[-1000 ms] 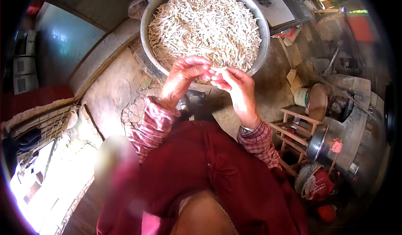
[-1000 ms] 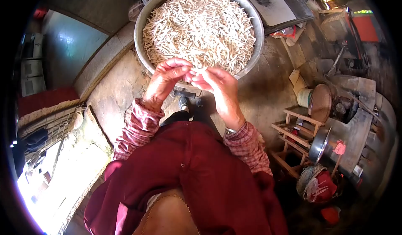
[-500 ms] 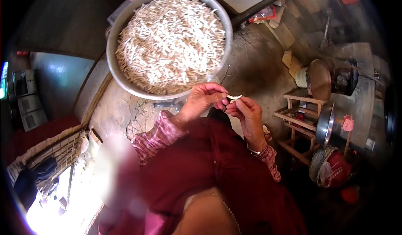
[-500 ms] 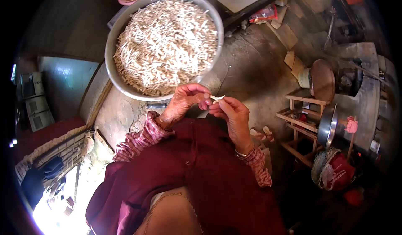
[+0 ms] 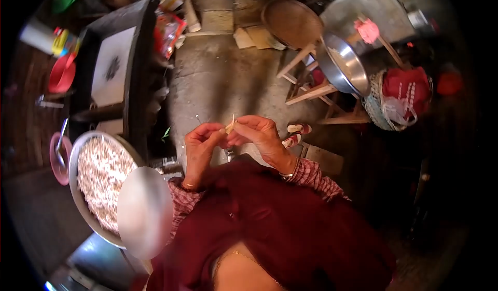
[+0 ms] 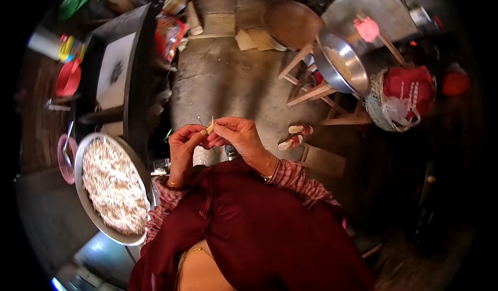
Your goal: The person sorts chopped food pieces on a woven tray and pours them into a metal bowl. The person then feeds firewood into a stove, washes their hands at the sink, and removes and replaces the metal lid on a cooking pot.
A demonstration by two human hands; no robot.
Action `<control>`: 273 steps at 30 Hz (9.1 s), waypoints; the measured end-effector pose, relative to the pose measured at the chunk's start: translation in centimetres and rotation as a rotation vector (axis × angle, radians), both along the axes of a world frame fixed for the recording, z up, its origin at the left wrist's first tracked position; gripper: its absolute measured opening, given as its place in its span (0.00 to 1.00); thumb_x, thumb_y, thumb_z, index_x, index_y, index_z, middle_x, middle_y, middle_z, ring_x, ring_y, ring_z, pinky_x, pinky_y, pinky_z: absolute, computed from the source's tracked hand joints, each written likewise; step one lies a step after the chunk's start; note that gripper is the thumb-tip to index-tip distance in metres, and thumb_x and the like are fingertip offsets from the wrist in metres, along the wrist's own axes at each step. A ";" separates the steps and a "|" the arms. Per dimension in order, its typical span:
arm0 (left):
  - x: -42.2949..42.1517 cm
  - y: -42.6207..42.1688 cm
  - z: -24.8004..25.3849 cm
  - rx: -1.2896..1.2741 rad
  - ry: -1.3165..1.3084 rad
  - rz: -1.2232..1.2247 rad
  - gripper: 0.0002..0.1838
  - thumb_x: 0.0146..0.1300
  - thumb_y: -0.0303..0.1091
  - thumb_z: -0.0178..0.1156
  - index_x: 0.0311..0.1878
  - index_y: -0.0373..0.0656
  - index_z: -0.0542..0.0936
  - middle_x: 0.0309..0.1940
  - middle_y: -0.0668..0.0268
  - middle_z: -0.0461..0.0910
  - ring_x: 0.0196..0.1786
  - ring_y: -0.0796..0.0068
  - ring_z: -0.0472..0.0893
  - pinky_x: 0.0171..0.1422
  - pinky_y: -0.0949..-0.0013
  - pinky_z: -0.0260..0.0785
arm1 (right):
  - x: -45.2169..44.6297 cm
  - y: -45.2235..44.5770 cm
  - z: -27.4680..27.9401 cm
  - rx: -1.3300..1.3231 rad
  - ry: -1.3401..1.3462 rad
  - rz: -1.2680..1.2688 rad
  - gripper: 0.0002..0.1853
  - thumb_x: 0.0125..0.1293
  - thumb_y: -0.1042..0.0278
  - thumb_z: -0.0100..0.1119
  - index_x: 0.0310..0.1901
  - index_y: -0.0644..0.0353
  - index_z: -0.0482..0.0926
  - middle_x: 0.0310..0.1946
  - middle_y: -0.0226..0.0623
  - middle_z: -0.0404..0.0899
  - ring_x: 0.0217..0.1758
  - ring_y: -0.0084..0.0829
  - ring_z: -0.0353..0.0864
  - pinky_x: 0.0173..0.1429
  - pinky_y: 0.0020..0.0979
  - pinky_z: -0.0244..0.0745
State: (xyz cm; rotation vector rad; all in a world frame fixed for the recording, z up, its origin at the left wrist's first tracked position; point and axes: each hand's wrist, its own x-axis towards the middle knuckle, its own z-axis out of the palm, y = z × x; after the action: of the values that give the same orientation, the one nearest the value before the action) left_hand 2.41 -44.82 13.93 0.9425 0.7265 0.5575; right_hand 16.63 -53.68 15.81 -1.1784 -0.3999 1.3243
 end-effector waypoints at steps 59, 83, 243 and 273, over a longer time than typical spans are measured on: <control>21.7 36.9 -10.4 0.013 0.516 0.420 0.13 0.62 0.37 0.58 0.35 0.34 0.79 0.25 0.62 0.80 0.25 0.75 0.79 0.30 0.76 0.70 | 41.9 34.4 -10.9 -0.083 -0.980 0.164 0.14 0.63 0.68 0.54 0.49 0.63 0.78 0.25 0.40 0.81 0.29 0.25 0.81 0.36 0.26 0.75; 50.7 76.7 -9.7 0.125 0.142 0.152 0.17 0.65 0.39 0.56 0.28 0.34 0.81 0.21 0.65 0.80 0.23 0.80 0.77 0.32 0.77 0.71 | 57.5 53.0 -14.4 -0.536 -0.868 -0.118 0.15 0.64 0.68 0.55 0.50 0.68 0.77 0.24 0.32 0.78 0.24 0.19 0.76 0.30 0.22 0.73; 150.1 196.7 27.7 1.026 -0.335 -0.664 0.21 0.58 0.32 0.60 0.54 0.34 0.74 0.42 0.63 0.79 0.41 0.75 0.78 0.49 0.72 0.70 | 66.6 163.4 -21.0 -0.844 0.460 -1.814 0.14 0.62 0.64 0.52 0.29 0.69 0.79 0.20 0.38 0.79 0.20 0.27 0.77 0.27 0.28 0.74; 133.8 136.9 15.2 0.960 -0.783 -1.980 0.22 0.52 0.20 0.58 0.53 0.36 0.74 0.37 0.70 0.75 0.36 0.83 0.73 0.42 0.80 0.65 | 52.7 161.6 -20.6 -0.696 0.925 -2.507 0.16 0.62 0.65 0.58 0.45 0.71 0.76 0.27 0.46 0.80 0.26 0.35 0.83 0.32 0.33 0.83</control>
State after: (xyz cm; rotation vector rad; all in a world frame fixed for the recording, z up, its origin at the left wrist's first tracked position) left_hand 136.20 92.11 29.11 1.6173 -1.3627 -0.6255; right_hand 69.30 107.97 -4.81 -0.5057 1.8105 -0.5381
